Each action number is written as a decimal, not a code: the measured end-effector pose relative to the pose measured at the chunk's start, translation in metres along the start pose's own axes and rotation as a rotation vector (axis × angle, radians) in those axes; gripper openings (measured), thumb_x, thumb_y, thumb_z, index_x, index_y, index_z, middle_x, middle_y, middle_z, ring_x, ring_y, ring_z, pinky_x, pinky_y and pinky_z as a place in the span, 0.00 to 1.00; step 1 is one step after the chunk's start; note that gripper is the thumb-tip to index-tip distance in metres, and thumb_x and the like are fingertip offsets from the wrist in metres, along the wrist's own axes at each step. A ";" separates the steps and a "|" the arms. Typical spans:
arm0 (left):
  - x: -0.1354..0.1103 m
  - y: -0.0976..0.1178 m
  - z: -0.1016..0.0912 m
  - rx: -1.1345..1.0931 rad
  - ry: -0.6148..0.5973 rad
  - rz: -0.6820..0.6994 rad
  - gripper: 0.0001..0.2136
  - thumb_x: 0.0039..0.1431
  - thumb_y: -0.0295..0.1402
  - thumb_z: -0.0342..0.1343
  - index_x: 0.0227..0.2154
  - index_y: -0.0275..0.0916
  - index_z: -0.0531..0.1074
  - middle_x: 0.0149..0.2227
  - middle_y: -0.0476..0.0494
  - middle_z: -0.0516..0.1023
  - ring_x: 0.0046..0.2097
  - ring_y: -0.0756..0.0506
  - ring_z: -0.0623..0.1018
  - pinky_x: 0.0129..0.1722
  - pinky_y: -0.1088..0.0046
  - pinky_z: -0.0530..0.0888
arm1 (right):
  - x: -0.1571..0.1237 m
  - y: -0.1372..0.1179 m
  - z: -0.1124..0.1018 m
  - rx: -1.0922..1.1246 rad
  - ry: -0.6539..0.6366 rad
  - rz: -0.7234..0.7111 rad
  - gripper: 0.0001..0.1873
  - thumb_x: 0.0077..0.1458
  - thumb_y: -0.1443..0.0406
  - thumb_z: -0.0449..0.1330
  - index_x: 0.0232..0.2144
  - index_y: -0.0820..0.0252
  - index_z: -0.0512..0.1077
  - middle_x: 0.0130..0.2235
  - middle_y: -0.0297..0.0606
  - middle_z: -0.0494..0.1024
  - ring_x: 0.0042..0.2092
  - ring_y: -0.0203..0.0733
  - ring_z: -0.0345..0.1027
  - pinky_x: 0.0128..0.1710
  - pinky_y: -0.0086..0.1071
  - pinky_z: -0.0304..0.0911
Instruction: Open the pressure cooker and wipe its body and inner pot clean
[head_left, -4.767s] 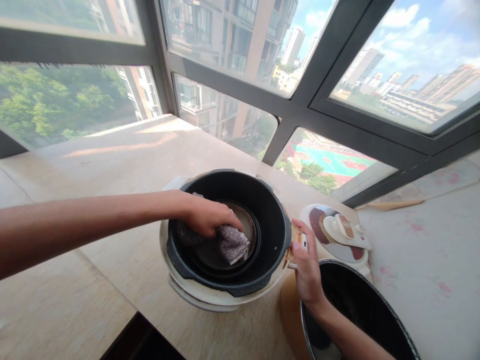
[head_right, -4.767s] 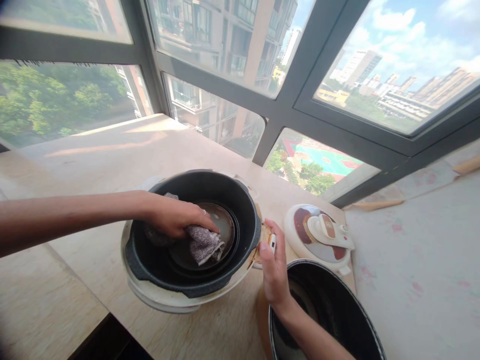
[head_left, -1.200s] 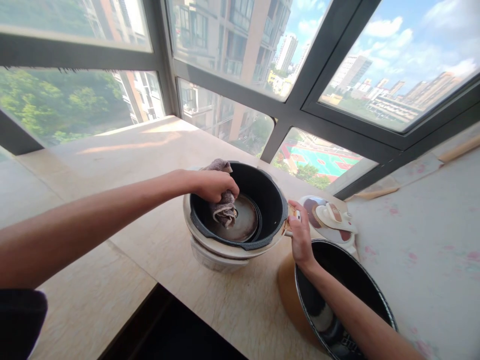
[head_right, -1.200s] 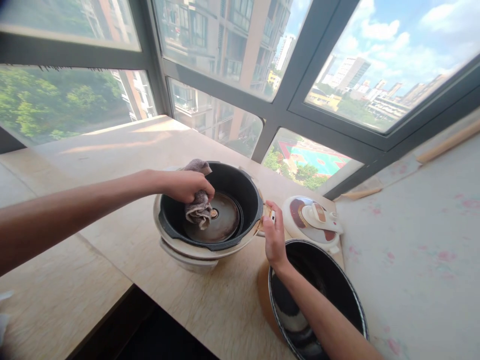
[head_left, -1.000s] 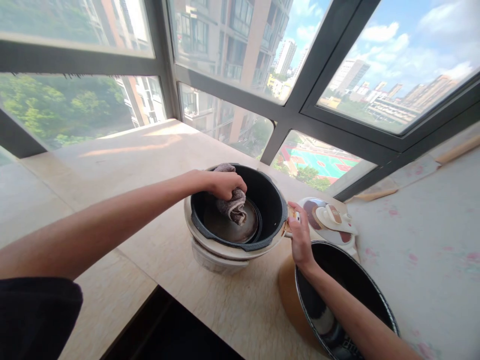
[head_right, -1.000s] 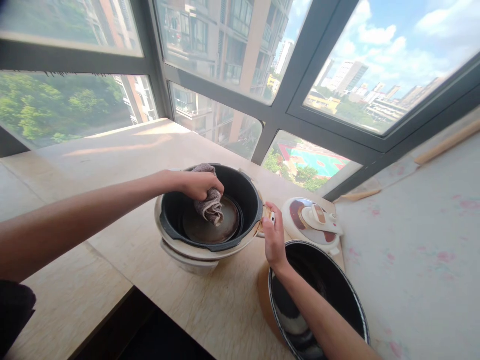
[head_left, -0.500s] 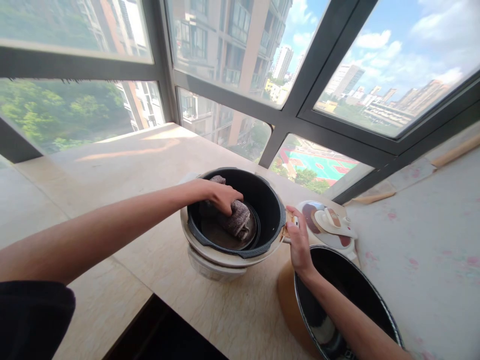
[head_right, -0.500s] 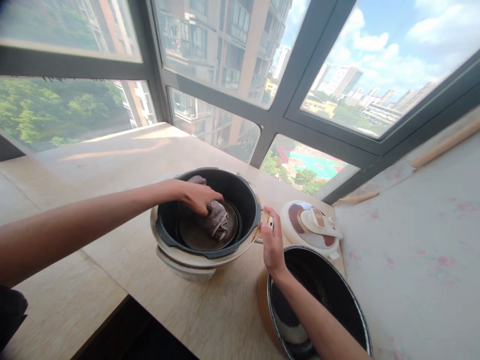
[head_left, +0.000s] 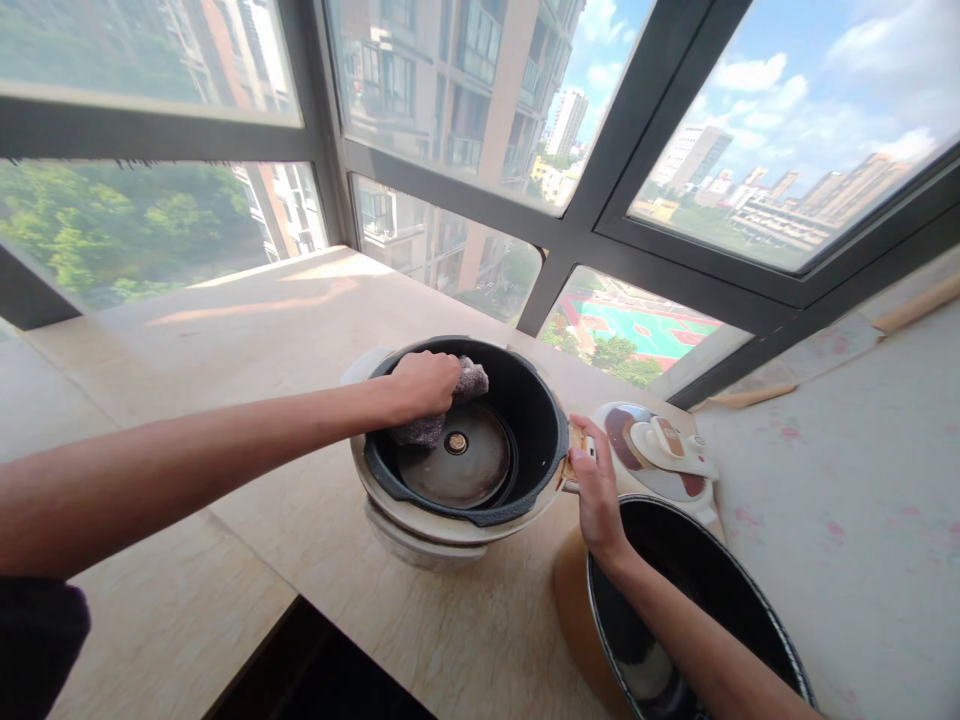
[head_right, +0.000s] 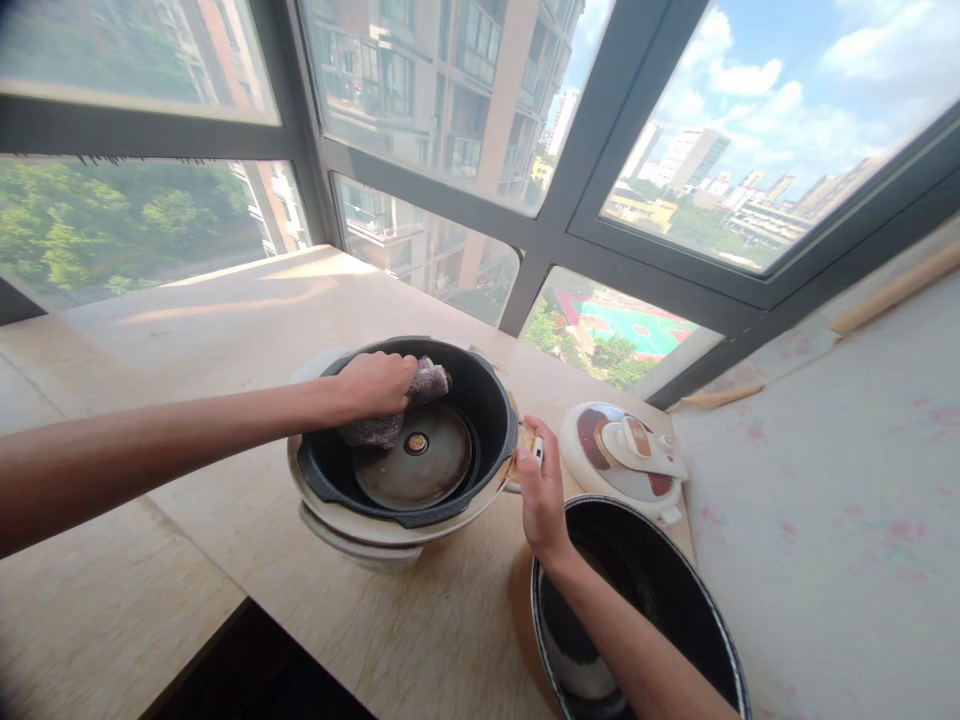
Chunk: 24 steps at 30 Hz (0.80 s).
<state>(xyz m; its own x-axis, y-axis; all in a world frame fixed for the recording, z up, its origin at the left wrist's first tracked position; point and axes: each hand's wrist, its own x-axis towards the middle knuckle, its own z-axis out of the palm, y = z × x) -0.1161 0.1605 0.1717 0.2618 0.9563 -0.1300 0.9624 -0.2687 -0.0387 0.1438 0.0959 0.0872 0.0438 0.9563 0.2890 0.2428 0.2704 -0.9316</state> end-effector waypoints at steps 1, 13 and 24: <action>0.003 -0.001 0.001 0.004 0.001 0.000 0.18 0.56 0.31 0.54 0.48 0.29 0.73 0.43 0.22 0.80 0.45 0.30 0.81 0.39 0.62 0.75 | 0.000 0.000 0.000 -0.010 0.007 -0.011 0.23 0.63 0.51 0.53 0.56 0.52 0.66 0.57 0.41 0.71 0.59 0.50 0.64 0.63 0.48 0.56; 0.041 0.038 0.001 0.073 -0.081 0.286 0.09 0.55 0.27 0.60 0.38 0.33 0.80 0.42 0.26 0.82 0.46 0.32 0.81 0.42 0.63 0.73 | -0.001 0.001 0.003 0.002 0.024 0.005 0.23 0.64 0.52 0.52 0.57 0.51 0.65 0.57 0.41 0.71 0.59 0.51 0.64 0.63 0.48 0.56; 0.035 0.057 0.004 0.082 -0.046 0.582 0.14 0.59 0.26 0.54 0.45 0.37 0.80 0.46 0.33 0.82 0.43 0.36 0.81 0.38 0.66 0.72 | -0.002 0.002 0.002 -0.002 0.008 0.021 0.24 0.63 0.52 0.52 0.58 0.51 0.65 0.59 0.41 0.69 0.61 0.52 0.62 0.64 0.50 0.53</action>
<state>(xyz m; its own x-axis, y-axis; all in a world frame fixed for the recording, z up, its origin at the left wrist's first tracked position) -0.0527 0.1785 0.1608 0.7403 0.6433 -0.1955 0.6520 -0.7578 -0.0247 0.1419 0.0952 0.0848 0.0570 0.9607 0.2716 0.2433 0.2504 -0.9370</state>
